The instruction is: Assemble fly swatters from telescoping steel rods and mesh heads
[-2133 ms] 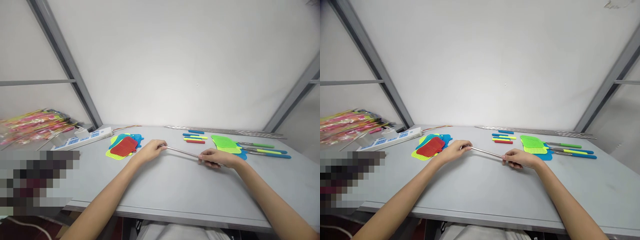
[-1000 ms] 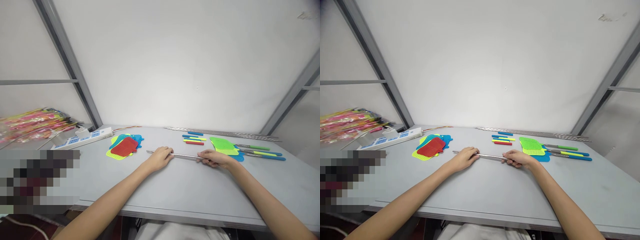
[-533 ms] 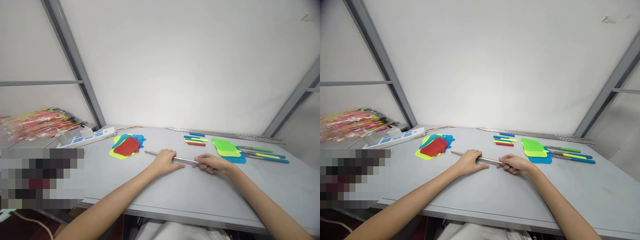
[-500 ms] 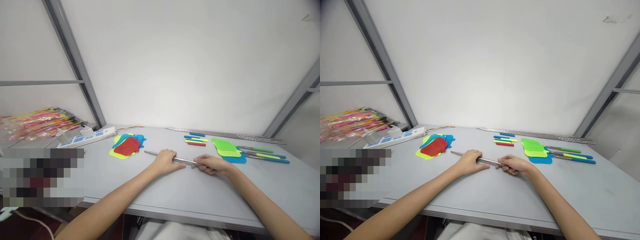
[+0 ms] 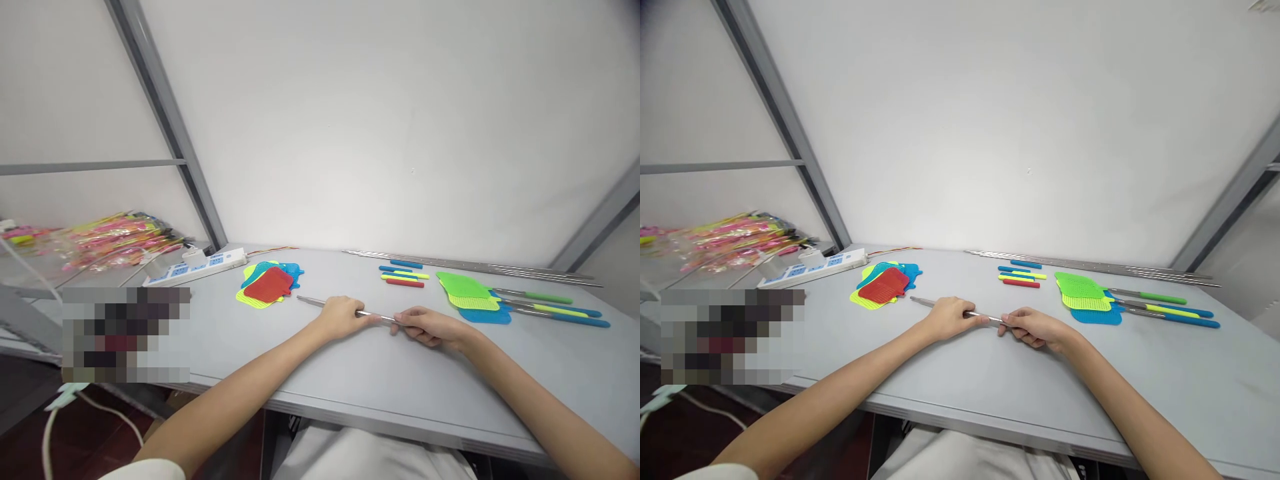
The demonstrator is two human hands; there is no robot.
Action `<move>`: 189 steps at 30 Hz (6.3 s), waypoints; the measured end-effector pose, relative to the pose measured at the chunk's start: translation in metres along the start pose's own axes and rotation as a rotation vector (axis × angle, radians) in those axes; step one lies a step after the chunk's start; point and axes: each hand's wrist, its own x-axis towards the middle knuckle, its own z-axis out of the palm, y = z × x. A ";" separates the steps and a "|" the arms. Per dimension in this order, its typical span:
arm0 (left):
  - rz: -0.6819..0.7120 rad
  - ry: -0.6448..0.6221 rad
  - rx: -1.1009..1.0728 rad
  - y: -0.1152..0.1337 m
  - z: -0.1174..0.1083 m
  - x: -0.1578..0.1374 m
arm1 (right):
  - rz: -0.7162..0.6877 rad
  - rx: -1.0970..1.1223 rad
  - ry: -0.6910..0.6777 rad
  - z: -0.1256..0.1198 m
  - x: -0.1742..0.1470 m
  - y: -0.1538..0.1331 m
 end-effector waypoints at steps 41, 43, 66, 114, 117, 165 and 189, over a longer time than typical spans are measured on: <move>0.045 -0.026 0.061 0.014 0.006 -0.007 | 0.047 0.087 -0.087 -0.006 0.002 0.006; 0.045 -0.029 0.049 0.013 0.005 -0.006 | 0.047 0.089 -0.103 -0.007 0.002 0.006; -0.221 -0.039 -0.021 -0.001 -0.008 0.001 | -0.005 0.034 -0.072 -0.007 0.001 0.001; -0.138 -0.020 -0.004 0.007 0.004 -0.006 | -0.019 0.066 -0.034 -0.006 -0.001 0.003; -0.134 -0.016 -0.006 0.007 0.003 -0.004 | -0.021 0.054 -0.035 -0.009 -0.001 0.004; -0.352 -0.035 -0.033 0.007 -0.008 -0.003 | -0.032 0.022 0.000 -0.005 0.001 0.002; -0.257 0.027 -0.045 0.009 0.003 -0.005 | -0.100 -0.069 0.047 0.000 0.000 0.003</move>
